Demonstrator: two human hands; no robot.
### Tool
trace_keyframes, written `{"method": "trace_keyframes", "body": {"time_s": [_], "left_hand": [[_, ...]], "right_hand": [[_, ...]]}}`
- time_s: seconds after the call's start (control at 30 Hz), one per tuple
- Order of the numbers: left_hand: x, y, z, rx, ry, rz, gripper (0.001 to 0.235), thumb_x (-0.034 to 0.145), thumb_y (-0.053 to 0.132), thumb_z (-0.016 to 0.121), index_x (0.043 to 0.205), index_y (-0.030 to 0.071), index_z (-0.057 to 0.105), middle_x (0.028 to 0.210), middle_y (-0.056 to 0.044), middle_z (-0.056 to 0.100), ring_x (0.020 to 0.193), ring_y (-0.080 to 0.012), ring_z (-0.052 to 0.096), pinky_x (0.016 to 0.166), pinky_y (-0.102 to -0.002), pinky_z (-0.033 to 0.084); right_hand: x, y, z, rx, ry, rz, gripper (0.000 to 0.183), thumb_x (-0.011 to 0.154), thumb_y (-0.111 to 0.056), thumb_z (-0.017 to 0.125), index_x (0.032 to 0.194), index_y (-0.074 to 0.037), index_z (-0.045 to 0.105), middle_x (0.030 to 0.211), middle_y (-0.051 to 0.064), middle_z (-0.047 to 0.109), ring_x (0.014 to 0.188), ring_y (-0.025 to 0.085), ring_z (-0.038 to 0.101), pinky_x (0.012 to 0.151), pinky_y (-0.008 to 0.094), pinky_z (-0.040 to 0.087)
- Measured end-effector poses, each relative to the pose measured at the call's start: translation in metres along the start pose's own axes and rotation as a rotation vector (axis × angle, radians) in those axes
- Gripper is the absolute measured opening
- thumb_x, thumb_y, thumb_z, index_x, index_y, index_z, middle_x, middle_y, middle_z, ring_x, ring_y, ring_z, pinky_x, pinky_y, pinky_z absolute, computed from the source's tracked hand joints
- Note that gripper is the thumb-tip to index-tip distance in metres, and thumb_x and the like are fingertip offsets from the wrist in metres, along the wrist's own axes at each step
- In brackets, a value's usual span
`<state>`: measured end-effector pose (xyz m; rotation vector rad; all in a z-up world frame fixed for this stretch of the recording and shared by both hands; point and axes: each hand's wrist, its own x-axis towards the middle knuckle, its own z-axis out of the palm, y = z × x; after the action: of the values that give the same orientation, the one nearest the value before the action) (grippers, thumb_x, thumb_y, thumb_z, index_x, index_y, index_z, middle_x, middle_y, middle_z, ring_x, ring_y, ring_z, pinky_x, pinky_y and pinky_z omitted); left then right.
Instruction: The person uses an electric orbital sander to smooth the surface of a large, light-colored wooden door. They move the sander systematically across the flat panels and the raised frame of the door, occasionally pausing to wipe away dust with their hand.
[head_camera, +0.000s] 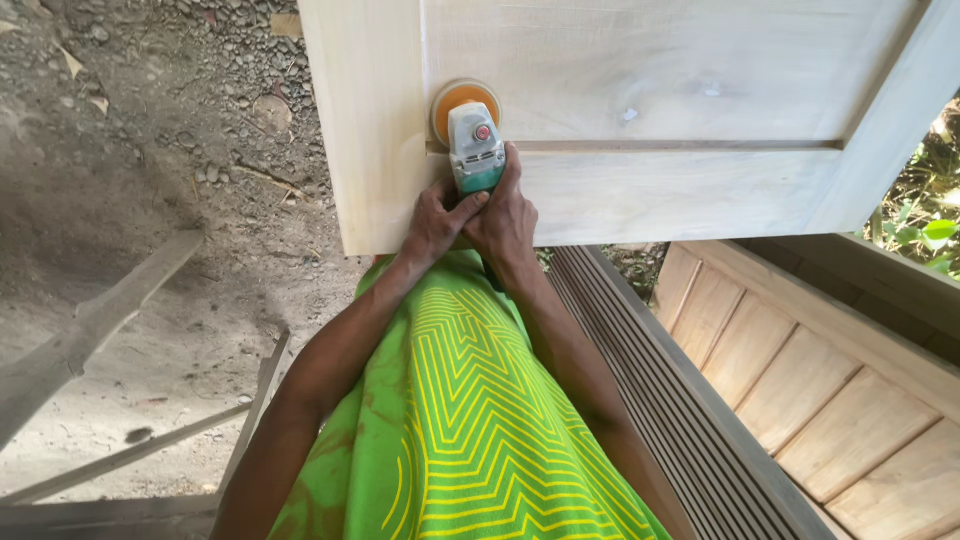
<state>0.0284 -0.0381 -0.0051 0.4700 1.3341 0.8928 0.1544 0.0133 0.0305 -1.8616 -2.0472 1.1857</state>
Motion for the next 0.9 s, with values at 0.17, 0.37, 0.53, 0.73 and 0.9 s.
{"method": "trace_keyframes", "body": {"time_s": [0.17, 0.37, 0.53, 0.73, 0.9], "left_hand": [[0.013, 0.005, 0.022, 0.094, -0.039, -0.017, 0.058, 0.086, 0.042, 0.078, 0.121, -0.004, 0.068, 0.111, -0.017, 0.077, 0.102, -0.0218, 0.075, 0.09, -0.033, 0.059], [0.035, 0.022, 0.054, 0.296, -0.153, -0.106, 0.067, 0.083, 0.053, 0.077, 0.121, -0.001, 0.07, 0.111, -0.016, 0.077, 0.102, -0.0245, 0.076, 0.093, -0.035, 0.058], [0.034, 0.013, 0.043, 0.209, -0.126, -0.068, 0.065, 0.083, 0.05, 0.078, 0.122, -0.002, 0.069, 0.113, -0.015, 0.077, 0.102, -0.0236, 0.075, 0.091, -0.035, 0.058], [0.022, -0.004, 0.004, 0.053, -0.057, -0.013, 0.049, 0.091, 0.039, 0.077, 0.117, -0.002, 0.074, 0.106, -0.014, 0.079, 0.096, -0.0193, 0.075, 0.085, -0.033, 0.059], [0.026, 0.004, 0.026, 0.149, -0.057, -0.007, 0.052, 0.089, 0.042, 0.077, 0.117, -0.001, 0.071, 0.106, -0.014, 0.078, 0.097, -0.0196, 0.075, 0.086, -0.033, 0.058]], "right_hand": [[-0.002, 0.022, -0.012, -0.071, 0.042, 0.041, 0.09, 0.089, -0.021, 0.074, 0.153, -0.004, 0.012, 0.089, 0.028, 0.072, 0.073, 0.05, 0.071, 0.063, 0.059, 0.056], [0.006, 0.043, -0.041, -0.107, 0.082, 0.098, 0.088, 0.093, -0.028, 0.077, 0.148, -0.006, 0.012, 0.085, 0.028, 0.072, 0.068, 0.047, 0.072, 0.06, 0.058, 0.059], [0.01, 0.035, -0.035, -0.009, 0.022, 0.182, 0.088, 0.09, -0.029, 0.077, 0.145, -0.006, 0.013, 0.088, 0.024, 0.072, 0.063, 0.042, 0.075, 0.054, 0.051, 0.064], [0.012, 0.009, -0.006, -0.059, 0.009, 0.054, 0.091, 0.082, -0.016, 0.074, 0.15, -0.004, 0.016, 0.083, 0.026, 0.073, 0.074, 0.051, 0.071, 0.066, 0.061, 0.056], [0.011, 0.023, -0.023, -0.081, 0.01, 0.107, 0.087, 0.086, -0.016, 0.069, 0.153, -0.003, 0.015, 0.088, 0.027, 0.072, 0.077, 0.051, 0.07, 0.069, 0.061, 0.056]]}}
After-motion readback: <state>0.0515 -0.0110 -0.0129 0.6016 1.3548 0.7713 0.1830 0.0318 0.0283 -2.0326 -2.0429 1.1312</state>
